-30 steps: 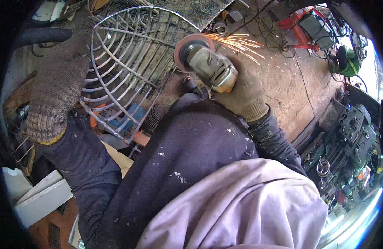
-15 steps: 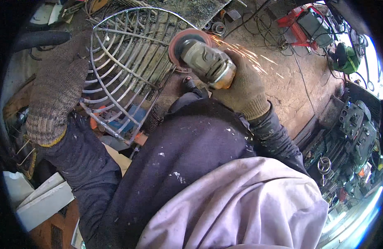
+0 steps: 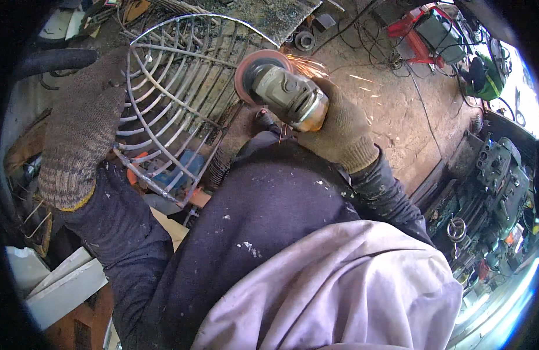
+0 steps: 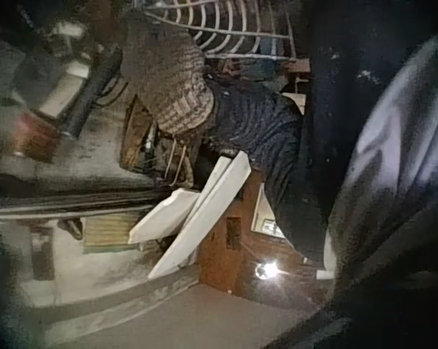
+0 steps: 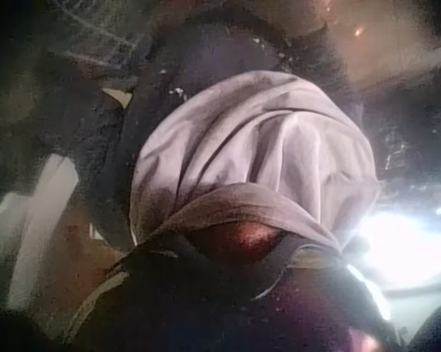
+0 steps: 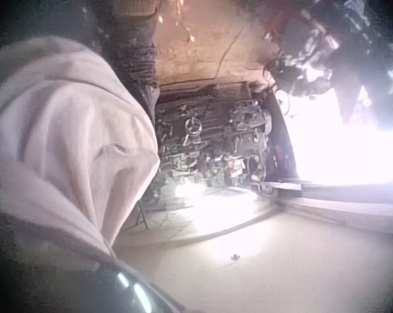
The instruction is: The person uses an angle grinder to smooth and shape the surface and edges of a curved metal grating, rotating the object by hand to reach different sections of the frame.
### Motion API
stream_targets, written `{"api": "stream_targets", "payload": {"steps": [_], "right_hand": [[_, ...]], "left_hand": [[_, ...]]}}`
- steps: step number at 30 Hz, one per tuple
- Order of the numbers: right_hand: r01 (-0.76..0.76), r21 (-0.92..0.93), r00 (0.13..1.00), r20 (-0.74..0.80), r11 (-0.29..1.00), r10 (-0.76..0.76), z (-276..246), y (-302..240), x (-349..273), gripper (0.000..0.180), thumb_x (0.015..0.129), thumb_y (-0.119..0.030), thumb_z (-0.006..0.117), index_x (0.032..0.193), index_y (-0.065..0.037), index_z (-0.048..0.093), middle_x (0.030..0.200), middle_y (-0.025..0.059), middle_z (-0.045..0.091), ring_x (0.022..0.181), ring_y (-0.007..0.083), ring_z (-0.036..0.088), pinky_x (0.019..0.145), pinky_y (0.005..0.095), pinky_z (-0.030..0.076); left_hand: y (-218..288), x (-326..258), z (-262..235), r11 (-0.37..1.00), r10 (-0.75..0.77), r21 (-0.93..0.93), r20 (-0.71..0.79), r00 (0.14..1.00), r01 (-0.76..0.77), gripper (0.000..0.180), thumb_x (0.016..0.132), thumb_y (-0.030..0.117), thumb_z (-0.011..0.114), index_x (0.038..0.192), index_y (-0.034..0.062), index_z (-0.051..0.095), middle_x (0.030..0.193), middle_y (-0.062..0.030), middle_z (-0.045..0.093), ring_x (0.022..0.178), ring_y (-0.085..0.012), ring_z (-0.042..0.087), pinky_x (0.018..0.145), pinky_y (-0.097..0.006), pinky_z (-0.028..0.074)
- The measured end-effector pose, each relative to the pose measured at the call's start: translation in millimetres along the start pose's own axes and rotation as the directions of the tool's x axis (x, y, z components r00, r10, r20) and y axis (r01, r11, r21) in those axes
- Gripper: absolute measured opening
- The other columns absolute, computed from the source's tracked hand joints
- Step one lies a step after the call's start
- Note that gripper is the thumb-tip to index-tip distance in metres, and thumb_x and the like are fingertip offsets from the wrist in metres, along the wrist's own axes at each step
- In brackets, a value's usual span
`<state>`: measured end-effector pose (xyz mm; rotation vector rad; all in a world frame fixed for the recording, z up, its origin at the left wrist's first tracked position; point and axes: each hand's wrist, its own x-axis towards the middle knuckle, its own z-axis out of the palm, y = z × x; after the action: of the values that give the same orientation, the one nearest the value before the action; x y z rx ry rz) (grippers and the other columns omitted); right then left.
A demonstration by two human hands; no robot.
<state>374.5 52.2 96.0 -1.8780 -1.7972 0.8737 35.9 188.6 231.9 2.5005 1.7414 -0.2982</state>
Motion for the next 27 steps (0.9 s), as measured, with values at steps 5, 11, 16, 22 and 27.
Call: {"api": "stream_targets", "payload": {"steps": [5, 11, 16, 22, 27], "right_hand": [[-0.110, 0.004, 0.993, 0.049, 0.994, 0.110, -9.2, -10.8, 4.0, 0.089, 0.068, -0.037, 0.091, 0.141, -0.006, 0.050, 0.120, 0.0218, 0.069, 0.112, 0.0382, 0.069, 0.093, 0.0444, 0.056], [-0.052, 0.017, 0.999, 0.006, 0.999, 0.052, 1.3, 0.8, -1.8, 0.083, 0.068, -0.032, 0.086, 0.139, -0.009, 0.051, 0.120, 0.0209, 0.068, 0.109, 0.0406, 0.068, 0.091, 0.0476, 0.056], [-0.054, 0.073, 0.998, 0.015, 0.996, 0.053, 0.3, 6.5, 2.2, 0.089, 0.067, -0.037, 0.090, 0.140, -0.006, 0.050, 0.120, 0.0205, 0.069, 0.111, 0.0385, 0.068, 0.094, 0.0451, 0.056], [0.039, 0.115, 0.996, -0.082, 0.993, -0.029, 17.3, 24.9, 0.6, 0.084, 0.068, -0.034, 0.087, 0.139, -0.010, 0.051, 0.116, 0.0212, 0.070, 0.109, 0.0414, 0.068, 0.094, 0.0467, 0.055], [-0.003, 0.245, 0.999, -0.046, 0.969, 0.015, 22.7, 35.8, 3.1, 0.085, 0.071, -0.036, 0.090, 0.140, -0.006, 0.049, 0.120, 0.0208, 0.069, 0.112, 0.0360, 0.068, 0.095, 0.0431, 0.054]], "left_hand": [[-6.9, 0.3, 6.7, 0.994, -0.038, -0.098, 0.031, 0.999, 0.041, 0.043, 0.100, 0.026, 0.056, 0.140, 0.0103, 0.060, 0.133, -0.0221, 0.063, 0.123, -0.0359, 0.062, 0.105, -0.044, 0.049], [-10.0, -1.1, 10.6, 0.998, 0.019, -0.051, -0.036, 0.999, -0.021, 0.044, 0.099, 0.025, 0.058, 0.140, 0.0104, 0.060, 0.134, -0.0223, 0.063, 0.123, -0.0348, 0.063, 0.105, -0.043, 0.049], [0.8, -0.6, 4.4, 0.985, -0.086, -0.151, 0.007, 0.996, 0.086, 0.045, 0.097, 0.025, 0.058, 0.140, 0.0097, 0.060, 0.131, -0.0221, 0.065, 0.119, -0.0341, 0.065, 0.102, -0.042, 0.050], [-1.0, -2.2, 2.5, 0.977, -0.118, -0.173, 0.044, 0.992, 0.123, 0.049, 0.095, 0.022, 0.059, 0.143, 0.0110, 0.059, 0.129, -0.0200, 0.066, 0.116, -0.0295, 0.066, 0.100, -0.040, 0.050], [-4.4, -3.4, 1.1, 0.988, -0.106, -0.108, 0.066, 0.992, 0.112, 0.053, 0.094, 0.018, 0.057, 0.147, 0.0123, 0.055, 0.133, -0.0192, 0.065, 0.116, -0.0287, 0.066, 0.101, -0.039, 0.049]]}}
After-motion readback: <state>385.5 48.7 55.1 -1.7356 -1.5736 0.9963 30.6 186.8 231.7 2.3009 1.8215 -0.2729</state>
